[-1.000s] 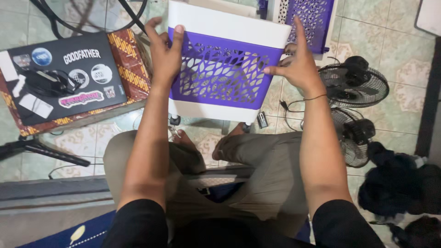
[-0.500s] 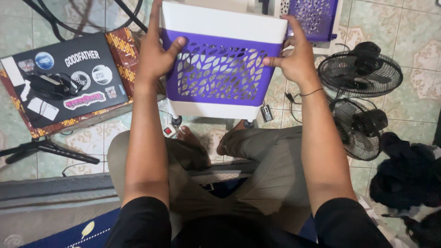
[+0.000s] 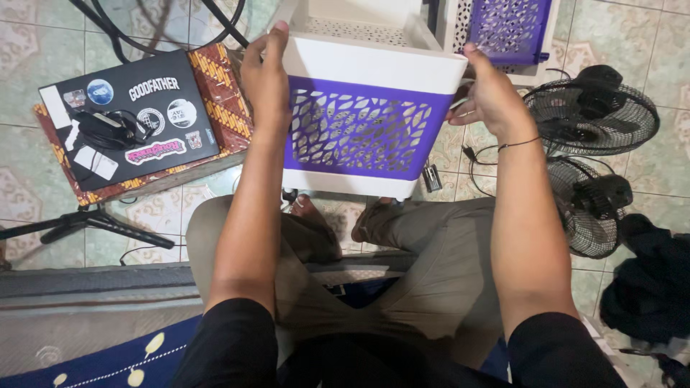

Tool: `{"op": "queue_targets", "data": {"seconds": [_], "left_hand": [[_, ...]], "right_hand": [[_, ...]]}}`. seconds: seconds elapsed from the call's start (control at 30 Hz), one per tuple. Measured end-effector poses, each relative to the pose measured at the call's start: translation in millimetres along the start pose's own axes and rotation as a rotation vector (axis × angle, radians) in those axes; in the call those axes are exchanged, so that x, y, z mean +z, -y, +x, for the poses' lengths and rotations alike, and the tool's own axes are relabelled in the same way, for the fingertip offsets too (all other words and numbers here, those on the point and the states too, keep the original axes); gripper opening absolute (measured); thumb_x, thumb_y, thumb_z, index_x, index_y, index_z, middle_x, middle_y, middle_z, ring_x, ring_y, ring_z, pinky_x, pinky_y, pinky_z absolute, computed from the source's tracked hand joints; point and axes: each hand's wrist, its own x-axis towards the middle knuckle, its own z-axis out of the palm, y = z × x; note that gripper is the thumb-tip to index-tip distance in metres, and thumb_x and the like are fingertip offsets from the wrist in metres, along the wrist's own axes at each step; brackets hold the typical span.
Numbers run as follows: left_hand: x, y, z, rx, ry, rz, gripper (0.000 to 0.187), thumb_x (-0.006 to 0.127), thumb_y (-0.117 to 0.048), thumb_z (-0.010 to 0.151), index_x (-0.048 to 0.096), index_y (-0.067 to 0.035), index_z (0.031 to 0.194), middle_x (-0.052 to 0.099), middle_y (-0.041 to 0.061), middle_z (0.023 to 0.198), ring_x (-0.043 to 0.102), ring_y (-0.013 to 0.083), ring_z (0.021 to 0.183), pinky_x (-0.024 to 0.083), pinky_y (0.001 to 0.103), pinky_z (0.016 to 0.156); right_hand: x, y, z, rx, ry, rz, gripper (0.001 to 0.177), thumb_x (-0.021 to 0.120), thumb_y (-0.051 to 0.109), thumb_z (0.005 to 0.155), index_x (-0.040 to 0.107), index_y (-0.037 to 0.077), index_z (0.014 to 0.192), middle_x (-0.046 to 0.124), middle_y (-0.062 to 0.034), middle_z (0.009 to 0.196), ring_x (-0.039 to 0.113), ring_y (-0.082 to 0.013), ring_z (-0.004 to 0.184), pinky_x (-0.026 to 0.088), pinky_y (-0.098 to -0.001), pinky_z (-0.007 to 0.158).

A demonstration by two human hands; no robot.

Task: The person assembles a plastic storage basket by snapping together purple side panels and a white base. The person repeatedly attaches and detaches the side panels to fit them into the base, handling the components by hand.

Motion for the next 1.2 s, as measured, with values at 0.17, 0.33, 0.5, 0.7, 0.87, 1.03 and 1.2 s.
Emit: {"op": "queue_targets", "data": {"seconds": [0.17, 0.33, 0.5, 0.7, 0.87, 1.03, 1.2], "left_hand": [[-0.6, 4.5, -8.2, 0.109, -0.097, 0.148, 0.062, 0.072, -0.049, 0.088, 0.073, 0.009, 0.110, 0.078, 0.017, 0.102, 0.070, 0.0220, 0.098, 0.051, 0.032, 0.093], [-2.9, 26.3, -12.2, 0.188, -0.067, 0.135, 0.056, 0.070, -0.043, 0.092, 0.069, 0.008, 0.115, 0.077, 0.016, 0.095, 0.071, 0.0209, 0.087, 0.055, 0.031, 0.080], [-10.8, 72.6, -15.2, 0.191, 0.026, 0.075, 0.049, 0.063, -0.029, 0.095, 0.060, 0.005, 0.130, 0.073, 0.019, 0.088, 0.067, 0.0215, 0.082, 0.052, 0.032, 0.075], [-21.0, 137.3, -3.3, 0.220, 0.221, 0.110, 0.050, 0.058, -0.022, 0.090, 0.058, 0.004, 0.133, 0.072, 0.020, 0.113, 0.068, 0.0245, 0.103, 0.052, 0.034, 0.092], [-25.9, 157.8, -7.6, -0.190, 0.477, 0.499, 0.064, 0.055, -0.053, 0.102, 0.066, 0.003, 0.132, 0.069, 0.018, 0.122, 0.063, 0.0272, 0.114, 0.044, 0.040, 0.104], [-20.2, 130.4, -26.3, -0.479, 0.491, 0.405, 0.075, 0.067, -0.057, 0.084, 0.058, -0.003, 0.136, 0.068, 0.011, 0.117, 0.062, 0.0219, 0.103, 0.049, 0.042, 0.087], [-19.6, 105.2, -29.8, -0.354, 0.407, 0.425, 0.070, 0.077, -0.041, 0.075, 0.062, -0.003, 0.132, 0.073, 0.009, 0.093, 0.062, 0.0154, 0.066, 0.048, 0.032, 0.053]], "right_hand": [[-11.3, -26.2, 25.6, -0.035, 0.068, 0.307, 0.038, 0.054, 0.040, 0.100, 0.061, 0.005, 0.114, 0.063, -0.0065, 0.096, 0.069, -0.0251, 0.084, 0.061, -0.0503, 0.076], [-29.2, -51.1, 38.8, -0.102, 0.148, 0.391, 0.030, 0.062, 0.030, 0.100, 0.066, 0.004, 0.115, 0.067, -0.0088, 0.101, 0.069, -0.0247, 0.087, 0.058, -0.0455, 0.079], [-20.6, -55.2, 48.3, 0.061, 0.143, 0.185, 0.032, 0.061, 0.027, 0.092, 0.065, 0.000, 0.108, 0.071, -0.0129, 0.100, 0.073, -0.0275, 0.084, 0.062, -0.0472, 0.079], [12.9, -88.7, 84.4, 0.124, 0.087, -0.175, 0.040, 0.071, 0.021, 0.086, 0.065, 0.004, 0.121, 0.070, -0.0047, 0.111, 0.068, -0.0159, 0.094, 0.060, -0.0395, 0.075], [4.3, -129.1, 110.7, -0.008, -0.008, -0.196, 0.048, 0.065, 0.008, 0.083, 0.066, 0.003, 0.131, 0.071, -0.0160, 0.110, 0.068, -0.0245, 0.088, 0.054, -0.0372, 0.064], [-5.1, -95.6, 87.6, 0.063, -0.095, -0.390, 0.044, 0.067, 0.026, 0.089, 0.064, -0.002, 0.123, 0.072, -0.0190, 0.099, 0.071, -0.0259, 0.080, 0.057, -0.0349, 0.062], [12.1, -45.8, 53.3, 0.402, 0.076, -0.562, 0.060, 0.064, 0.051, 0.098, 0.061, -0.008, 0.108, 0.075, -0.0269, 0.081, 0.076, -0.0317, 0.073, 0.060, -0.0356, 0.062]]}}
